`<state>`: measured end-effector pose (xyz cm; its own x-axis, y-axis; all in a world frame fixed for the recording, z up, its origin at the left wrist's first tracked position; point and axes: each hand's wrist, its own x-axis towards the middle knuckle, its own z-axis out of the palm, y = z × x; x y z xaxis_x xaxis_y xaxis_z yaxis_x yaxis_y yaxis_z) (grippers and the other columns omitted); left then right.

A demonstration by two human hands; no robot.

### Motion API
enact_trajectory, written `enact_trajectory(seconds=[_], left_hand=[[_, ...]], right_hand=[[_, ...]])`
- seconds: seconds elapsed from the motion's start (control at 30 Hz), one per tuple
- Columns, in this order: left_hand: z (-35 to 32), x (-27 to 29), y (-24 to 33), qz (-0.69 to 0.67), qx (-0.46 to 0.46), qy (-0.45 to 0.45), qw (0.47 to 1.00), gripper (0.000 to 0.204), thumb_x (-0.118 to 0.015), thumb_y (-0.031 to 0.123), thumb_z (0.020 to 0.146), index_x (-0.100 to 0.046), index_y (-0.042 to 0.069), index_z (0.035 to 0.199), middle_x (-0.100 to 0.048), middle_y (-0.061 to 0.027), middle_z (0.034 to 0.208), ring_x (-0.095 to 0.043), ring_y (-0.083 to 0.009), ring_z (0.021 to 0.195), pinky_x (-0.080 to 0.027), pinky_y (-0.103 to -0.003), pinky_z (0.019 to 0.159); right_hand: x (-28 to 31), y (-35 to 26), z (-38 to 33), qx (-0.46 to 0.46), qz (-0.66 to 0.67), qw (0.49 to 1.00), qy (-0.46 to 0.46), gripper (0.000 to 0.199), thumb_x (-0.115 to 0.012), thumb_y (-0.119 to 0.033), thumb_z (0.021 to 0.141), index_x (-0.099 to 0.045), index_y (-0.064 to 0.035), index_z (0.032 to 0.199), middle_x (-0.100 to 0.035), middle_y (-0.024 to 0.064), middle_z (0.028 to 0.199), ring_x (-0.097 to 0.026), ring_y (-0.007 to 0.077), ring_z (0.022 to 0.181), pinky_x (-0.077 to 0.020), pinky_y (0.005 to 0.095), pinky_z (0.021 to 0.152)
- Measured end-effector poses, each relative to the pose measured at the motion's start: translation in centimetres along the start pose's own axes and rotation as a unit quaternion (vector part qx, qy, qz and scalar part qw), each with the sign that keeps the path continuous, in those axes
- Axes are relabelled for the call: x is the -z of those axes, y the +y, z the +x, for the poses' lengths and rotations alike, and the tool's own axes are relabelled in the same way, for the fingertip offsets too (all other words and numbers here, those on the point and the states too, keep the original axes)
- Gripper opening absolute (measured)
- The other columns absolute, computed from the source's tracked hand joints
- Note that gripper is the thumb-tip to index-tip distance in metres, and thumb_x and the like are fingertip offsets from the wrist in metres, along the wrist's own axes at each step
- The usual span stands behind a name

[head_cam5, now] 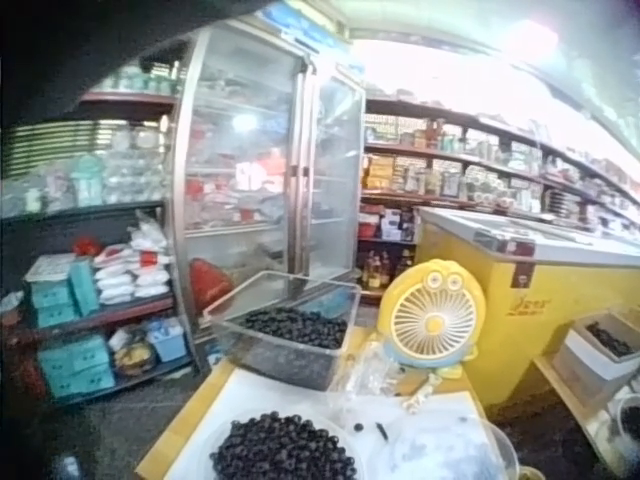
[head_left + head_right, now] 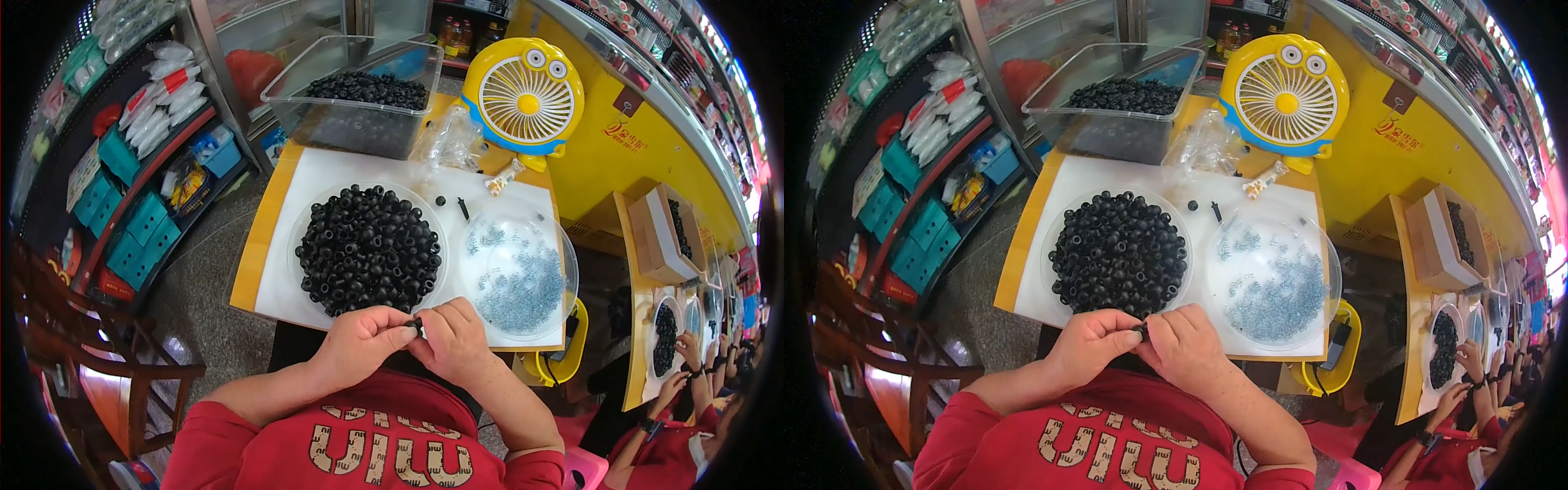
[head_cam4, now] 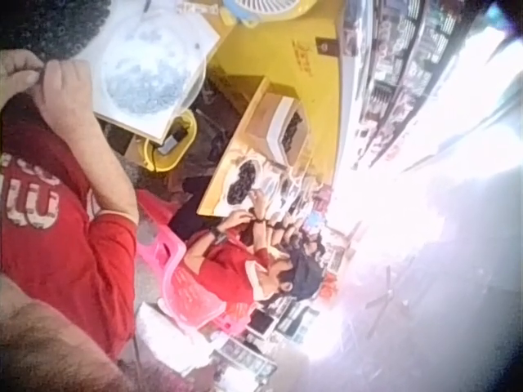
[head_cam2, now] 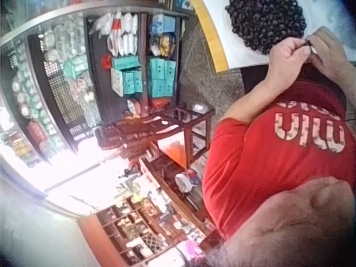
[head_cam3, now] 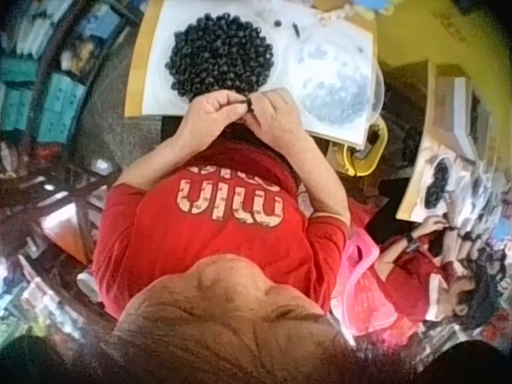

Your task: The person assembles small components by picking up plastic caps and metal pins from trays and inserting the pins into the caps by hand.

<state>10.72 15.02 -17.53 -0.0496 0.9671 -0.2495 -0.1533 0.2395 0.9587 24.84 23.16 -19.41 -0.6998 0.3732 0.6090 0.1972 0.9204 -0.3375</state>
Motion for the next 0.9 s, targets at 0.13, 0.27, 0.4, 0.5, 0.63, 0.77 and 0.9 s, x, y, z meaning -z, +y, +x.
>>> enact_trajectory(seconds=[0.13, 0.27, 0.4, 0.5, 0.63, 0.77, 0.9], left_hand=[[0.3, 0.0, -0.9, -0.083, 0.046, -0.010, 0.995, 0.018, -0.052, 0.010, 0.082, -0.055, -0.003, 0.095, -0.058, -0.0033, 0.082, -0.053, -0.0063, 0.075, -0.044, -0.019, 0.069], [0.0, 0.7, -1.2, 0.035, 0.106, -0.033, 0.993, 0.017, -0.049, 0.008, 0.083, -0.054, -0.004, 0.094, -0.058, -0.0039, 0.084, -0.054, -0.0074, 0.077, -0.045, -0.020, 0.071], [-0.3, 0.3, -0.8, -0.093, 0.104, -0.018, 0.990, 0.018, -0.047, 0.006, 0.083, -0.053, -0.004, 0.097, -0.058, -0.0061, 0.087, -0.055, -0.0099, 0.078, -0.045, -0.022, 0.073], [0.0, 0.2, -1.8, -0.125, 0.089, -0.005, 0.988, 0.019, -0.046, 0.005, 0.083, -0.052, -0.005, 0.098, -0.057, -0.0069, 0.088, -0.056, -0.0109, 0.079, -0.045, -0.022, 0.074], [0.9, -0.4, -1.3, -0.066, 0.068, -0.007, 0.995, 0.018, -0.046, 0.005, 0.083, -0.052, -0.005, 0.098, -0.058, -0.0062, 0.088, -0.055, -0.0104, 0.079, -0.045, -0.022, 0.074], [1.7, -0.6, -0.9, -0.099, 0.055, -0.011, 0.994, 0.017, -0.047, 0.004, 0.081, -0.054, -0.004, 0.095, -0.058, -0.0047, 0.084, -0.054, -0.0087, 0.073, -0.044, -0.021, 0.067], [1.6, -1.5, -0.6, -0.096, 0.062, -0.018, 0.993, 0.016, -0.046, 0.004, 0.082, -0.054, -0.004, 0.093, -0.058, -0.0068, 0.081, -0.055, -0.0113, 0.069, -0.045, -0.022, 0.063]], right_hand=[[-0.1, 0.3, -0.1, 0.004, -0.016, 1.000, -0.026, 0.025, -0.065, -0.013, 0.056, -0.051, -0.0042, 0.074, -0.049, 0.0066, 0.066, -0.047, 0.0232, 0.060, -0.0391, 0.0318, 0.056], [-0.1, 0.2, -0.3, 0.022, -0.008, 0.997, -0.080, 0.021, -0.065, -0.015, 0.056, -0.049, -0.0067, 0.067, -0.045, 0.0047, 0.061, -0.046, 0.0212, 0.058, -0.0377, 0.0305, 0.056], [-0.5, 0.0, -0.2, 0.032, 0.000, 0.998, -0.049, 0.023, -0.066, -0.020, 0.057, -0.047, -0.0081, 0.063, -0.044, 0.0039, 0.059, -0.045, 0.0198, 0.056, -0.0368, 0.0298, 0.055], [-0.5, -0.1, -0.3, 0.022, -0.005, 0.999, -0.033, 0.026, -0.067, -0.024, 0.058, -0.048, -0.0079, 0.064, -0.044, 0.0040, 0.059, -0.046, 0.0196, 0.056, -0.0377, 0.0294, 0.055], [0.3, 0.1, -0.6, -0.016, -0.049, 0.998, -0.045, 0.025, -0.066, -0.022, 0.060, -0.051, -0.0059, 0.071, -0.048, 0.0051, 0.064, -0.049, 0.0201, 0.060, -0.0398, 0.0294, 0.058], [1.7, -0.4, -1.0, -0.089, 0.035, 0.995, -0.025, 0.041, -0.062, -0.022, 0.069, -0.049, 0.0019, 0.100, -0.055, 0.0105, 0.078, -0.055, 0.0259, 0.075, -0.0435, 0.0338, 0.068], [2.7, -0.1, -1.5, -0.171, 0.208, 0.963, -0.006, 0.027, -0.056, -0.018, 0.077, -0.053, -0.0027, 0.099, -0.054, 0.0110, 0.077, -0.055, 0.0272, 0.076, -0.0445, 0.0334, 0.067]])
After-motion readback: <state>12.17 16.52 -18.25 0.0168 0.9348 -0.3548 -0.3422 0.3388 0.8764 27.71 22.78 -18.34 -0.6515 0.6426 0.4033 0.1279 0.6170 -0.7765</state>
